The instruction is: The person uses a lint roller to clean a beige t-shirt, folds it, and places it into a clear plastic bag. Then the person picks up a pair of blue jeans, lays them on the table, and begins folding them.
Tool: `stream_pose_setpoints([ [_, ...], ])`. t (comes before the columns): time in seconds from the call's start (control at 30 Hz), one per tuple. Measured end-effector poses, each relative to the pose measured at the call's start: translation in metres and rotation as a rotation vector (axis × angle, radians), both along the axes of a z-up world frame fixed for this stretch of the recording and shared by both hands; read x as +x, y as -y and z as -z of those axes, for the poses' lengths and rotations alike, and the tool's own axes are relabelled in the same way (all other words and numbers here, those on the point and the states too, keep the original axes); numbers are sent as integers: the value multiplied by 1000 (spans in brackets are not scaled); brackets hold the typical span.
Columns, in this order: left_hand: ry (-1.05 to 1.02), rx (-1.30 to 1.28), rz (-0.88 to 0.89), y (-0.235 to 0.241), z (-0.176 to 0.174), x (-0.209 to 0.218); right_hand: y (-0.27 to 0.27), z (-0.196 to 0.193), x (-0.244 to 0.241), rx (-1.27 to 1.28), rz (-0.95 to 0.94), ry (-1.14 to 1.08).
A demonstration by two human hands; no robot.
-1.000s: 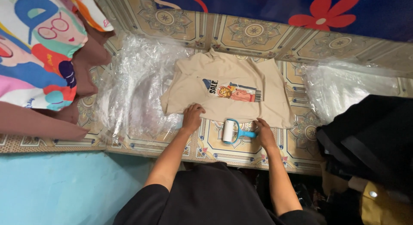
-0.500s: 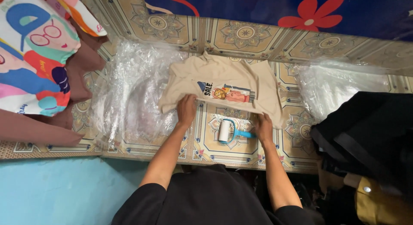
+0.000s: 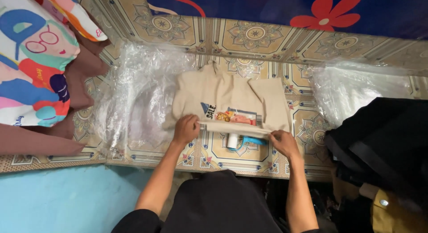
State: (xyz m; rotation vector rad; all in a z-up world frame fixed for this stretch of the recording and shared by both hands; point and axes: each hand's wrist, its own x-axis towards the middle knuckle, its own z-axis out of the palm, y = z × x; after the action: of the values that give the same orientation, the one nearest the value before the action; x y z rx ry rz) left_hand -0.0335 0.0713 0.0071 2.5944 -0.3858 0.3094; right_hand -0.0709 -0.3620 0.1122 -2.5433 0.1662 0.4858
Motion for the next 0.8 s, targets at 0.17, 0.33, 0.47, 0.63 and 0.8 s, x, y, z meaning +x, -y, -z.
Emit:
stream_pose_setpoints([
  [0.17, -339, 9, -83, 12, -74, -5, -14, -52, 14, -16, -112, -223],
  [0.33, -7, 53, -101, 39, -53, 31, -21, 24, 74, 84, 5, 99],
  [0.47, -377, 151, 78, 50, -59, 43, -53, 47, 95, 79, -50, 315],
  [0.63, -623, 240, -24, 44, -69, 43, -24, 79, 93, -242, -58, 249],
  [0.8, -485, 332, -177, 53, -40, 60, 8, 104, 109, -227, 112, 233],
])
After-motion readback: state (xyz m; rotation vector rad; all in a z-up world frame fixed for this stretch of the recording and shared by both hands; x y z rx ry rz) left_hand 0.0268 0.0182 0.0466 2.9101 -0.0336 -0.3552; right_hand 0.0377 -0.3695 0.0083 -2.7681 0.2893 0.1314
